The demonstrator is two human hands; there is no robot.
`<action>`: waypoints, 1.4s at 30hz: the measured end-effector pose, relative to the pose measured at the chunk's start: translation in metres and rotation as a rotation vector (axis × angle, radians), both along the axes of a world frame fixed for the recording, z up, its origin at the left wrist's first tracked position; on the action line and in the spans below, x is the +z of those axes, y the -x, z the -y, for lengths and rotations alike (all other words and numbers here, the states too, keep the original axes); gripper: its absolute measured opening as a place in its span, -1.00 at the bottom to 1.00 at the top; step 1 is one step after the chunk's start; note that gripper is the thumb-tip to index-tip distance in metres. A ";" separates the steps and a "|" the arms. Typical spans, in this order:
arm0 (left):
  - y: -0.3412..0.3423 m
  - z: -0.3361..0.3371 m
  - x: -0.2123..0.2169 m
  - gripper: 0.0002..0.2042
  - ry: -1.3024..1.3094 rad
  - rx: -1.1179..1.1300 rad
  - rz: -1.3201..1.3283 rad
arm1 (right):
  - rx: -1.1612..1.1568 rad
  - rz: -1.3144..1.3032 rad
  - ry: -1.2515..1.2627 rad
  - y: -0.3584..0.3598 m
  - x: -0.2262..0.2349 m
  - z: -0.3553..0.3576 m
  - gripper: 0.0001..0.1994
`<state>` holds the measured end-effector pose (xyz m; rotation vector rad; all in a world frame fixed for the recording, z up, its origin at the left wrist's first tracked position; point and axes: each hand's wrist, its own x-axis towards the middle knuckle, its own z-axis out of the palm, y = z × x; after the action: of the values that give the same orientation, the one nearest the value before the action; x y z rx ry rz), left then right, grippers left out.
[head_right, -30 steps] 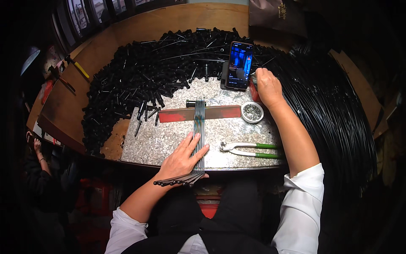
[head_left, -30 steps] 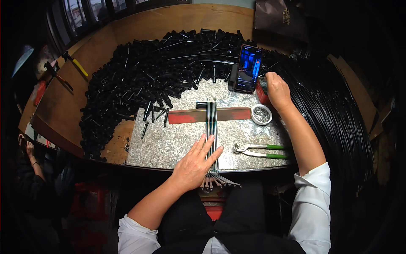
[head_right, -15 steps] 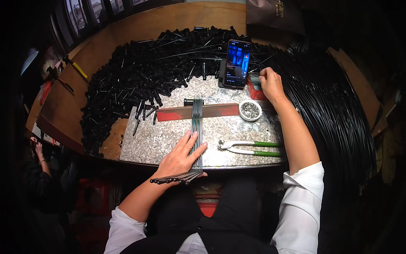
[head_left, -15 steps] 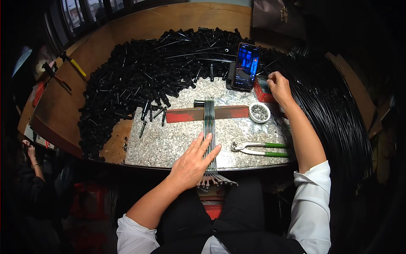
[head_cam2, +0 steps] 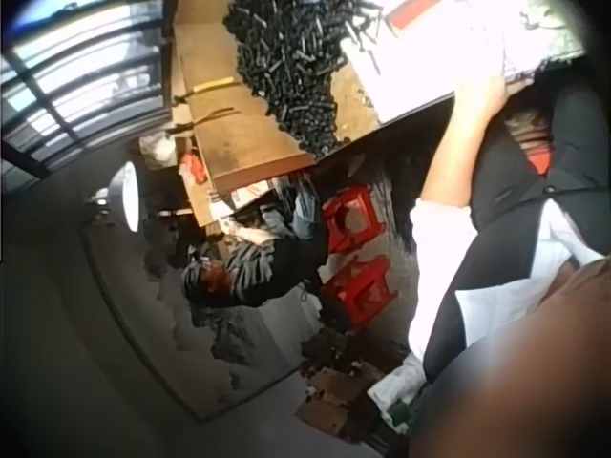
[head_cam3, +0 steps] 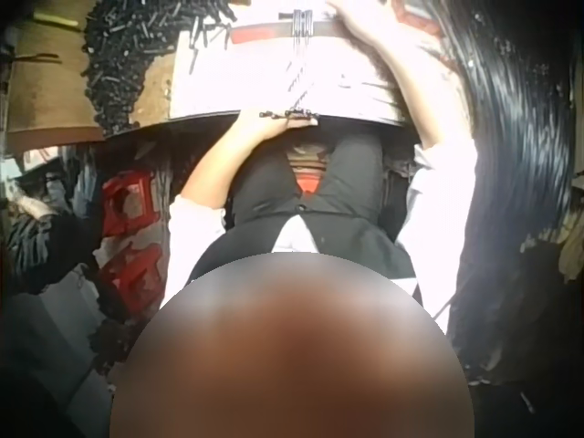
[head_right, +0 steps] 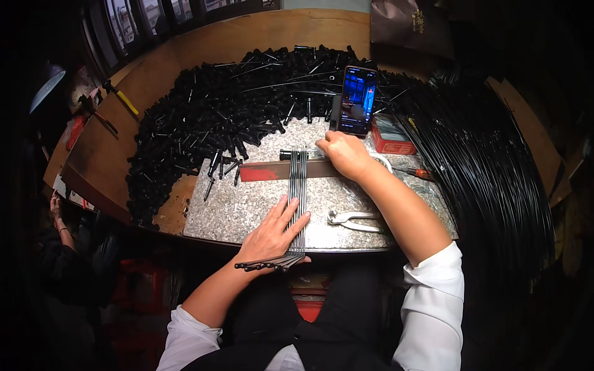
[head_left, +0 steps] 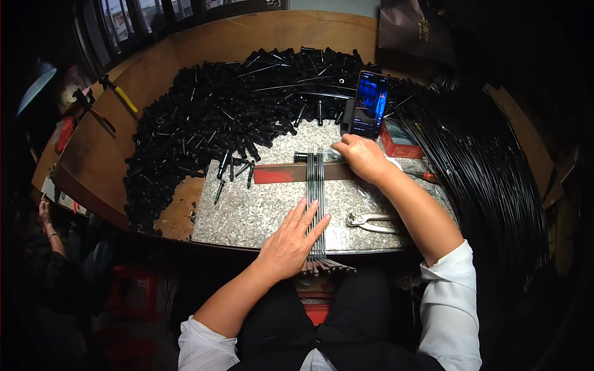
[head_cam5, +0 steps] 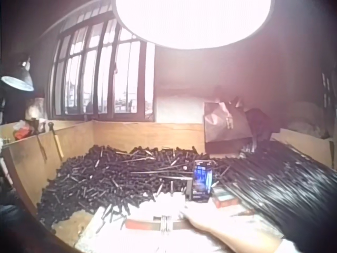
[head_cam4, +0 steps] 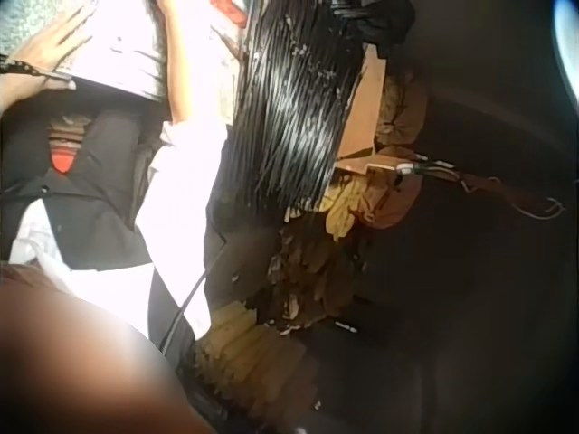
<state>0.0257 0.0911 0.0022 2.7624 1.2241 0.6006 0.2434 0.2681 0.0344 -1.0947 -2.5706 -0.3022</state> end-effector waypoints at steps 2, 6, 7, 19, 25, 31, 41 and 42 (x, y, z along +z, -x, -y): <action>0.000 0.000 0.000 -0.34 -0.004 -0.006 0.007 | 0.006 0.006 0.001 0.002 -0.005 -0.001 -0.70; 0.001 -0.001 -0.002 -0.37 -0.010 -0.006 0.008 | -0.043 0.053 -0.034 0.003 -0.004 0.000 -0.73; 0.002 -0.001 -0.002 -0.37 -0.012 -0.007 0.009 | -0.050 0.070 -0.050 0.002 -0.004 0.000 -0.74; 0.001 -0.001 0.000 -0.38 -0.004 -0.006 0.007 | -0.053 0.090 -0.079 0.003 -0.004 0.003 -0.71; 0.000 -0.001 0.000 -0.37 0.008 -0.015 0.011 | -0.048 0.096 -0.082 0.001 -0.003 0.004 -0.68; 0.001 0.000 0.001 -0.37 -0.005 -0.009 0.003 | -0.027 0.078 -0.091 0.005 -0.005 0.005 -0.64; 0.001 -0.001 0.001 -0.36 0.008 -0.016 0.016 | -0.013 0.053 -0.091 0.012 -0.007 0.005 -0.65; 0.001 -0.001 0.000 -0.36 0.011 -0.016 0.010 | -0.015 0.048 -0.091 0.012 -0.007 0.005 -0.65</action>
<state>0.0251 0.0921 0.0026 2.7543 1.1983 0.6043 0.2311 0.2629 0.0278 -1.0863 -2.5641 -0.4504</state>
